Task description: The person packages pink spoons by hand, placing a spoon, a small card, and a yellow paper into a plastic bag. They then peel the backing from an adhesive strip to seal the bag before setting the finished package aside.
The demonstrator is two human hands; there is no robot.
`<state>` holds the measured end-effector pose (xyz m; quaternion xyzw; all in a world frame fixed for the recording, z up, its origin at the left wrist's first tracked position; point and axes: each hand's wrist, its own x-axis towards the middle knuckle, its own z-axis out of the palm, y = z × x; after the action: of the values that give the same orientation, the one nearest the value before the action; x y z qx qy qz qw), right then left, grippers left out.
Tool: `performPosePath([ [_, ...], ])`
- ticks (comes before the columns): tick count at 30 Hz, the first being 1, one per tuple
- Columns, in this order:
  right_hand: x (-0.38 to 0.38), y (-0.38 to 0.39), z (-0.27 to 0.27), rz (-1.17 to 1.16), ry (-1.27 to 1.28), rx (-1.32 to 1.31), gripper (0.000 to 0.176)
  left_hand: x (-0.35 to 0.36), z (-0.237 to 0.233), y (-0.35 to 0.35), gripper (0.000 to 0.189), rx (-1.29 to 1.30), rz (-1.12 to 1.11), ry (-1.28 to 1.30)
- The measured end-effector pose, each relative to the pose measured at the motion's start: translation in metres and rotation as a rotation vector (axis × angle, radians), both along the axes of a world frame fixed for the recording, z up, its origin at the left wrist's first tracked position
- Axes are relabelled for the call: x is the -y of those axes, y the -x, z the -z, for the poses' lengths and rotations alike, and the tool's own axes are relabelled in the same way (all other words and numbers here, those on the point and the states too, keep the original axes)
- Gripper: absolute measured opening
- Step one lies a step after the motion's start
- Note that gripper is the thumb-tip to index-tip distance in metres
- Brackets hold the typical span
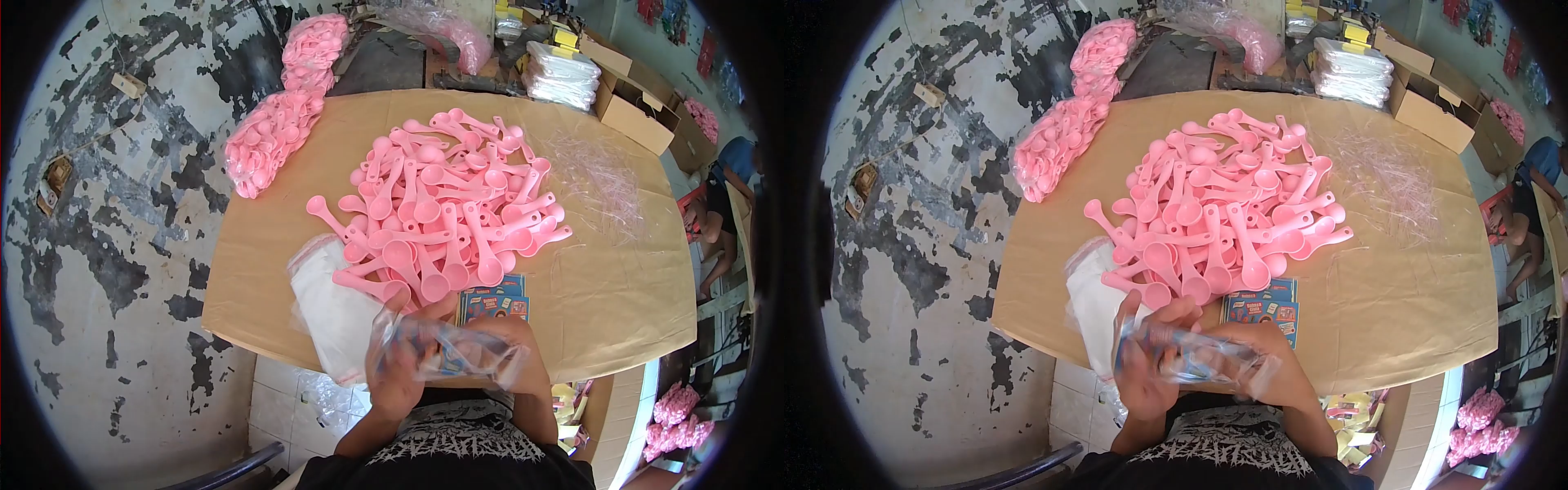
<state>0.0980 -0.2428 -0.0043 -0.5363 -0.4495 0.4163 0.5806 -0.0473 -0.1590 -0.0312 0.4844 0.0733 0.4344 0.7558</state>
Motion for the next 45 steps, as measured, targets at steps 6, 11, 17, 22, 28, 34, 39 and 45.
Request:
performPosePath([
  [6,-0.002,-0.023,0.01,-0.071,-0.218,0.154,0.018,-0.005,0.01,-0.017,0.031,0.229,0.166,-0.374],
  [11,-0.031,-0.051,-0.032,0.506,0.054,0.709,0.021,-0.008,0.007,-0.011,0.05,0.303,-0.086,0.105],
  [17,-0.05,-0.052,0.005,0.491,0.208,0.737,0.025,-0.016,0.003,-0.025,0.046,0.349,-0.071,0.005],
  [22,-0.051,-0.05,0.007,0.54,0.105,0.895,0.026,-0.015,-0.002,-0.028,0.043,0.298,-0.042,0.037],
  [28,-0.031,-0.065,0.0,0.549,0.104,0.517,0.024,-0.013,-0.01,-0.03,0.042,0.212,-0.035,0.049],
  [34,0.001,-0.059,-0.001,0.45,-0.365,-0.189,0.022,-0.012,-0.006,-0.037,0.046,0.308,-0.04,0.143],
  [39,0.003,-0.048,-0.008,0.21,-0.449,-0.001,0.034,-0.008,-0.006,-0.045,0.044,0.281,0.072,0.14],
  [45,0.005,-0.049,-0.034,0.044,-0.306,0.352,0.029,0.008,-0.009,-0.056,0.049,0.303,0.183,0.544],
])
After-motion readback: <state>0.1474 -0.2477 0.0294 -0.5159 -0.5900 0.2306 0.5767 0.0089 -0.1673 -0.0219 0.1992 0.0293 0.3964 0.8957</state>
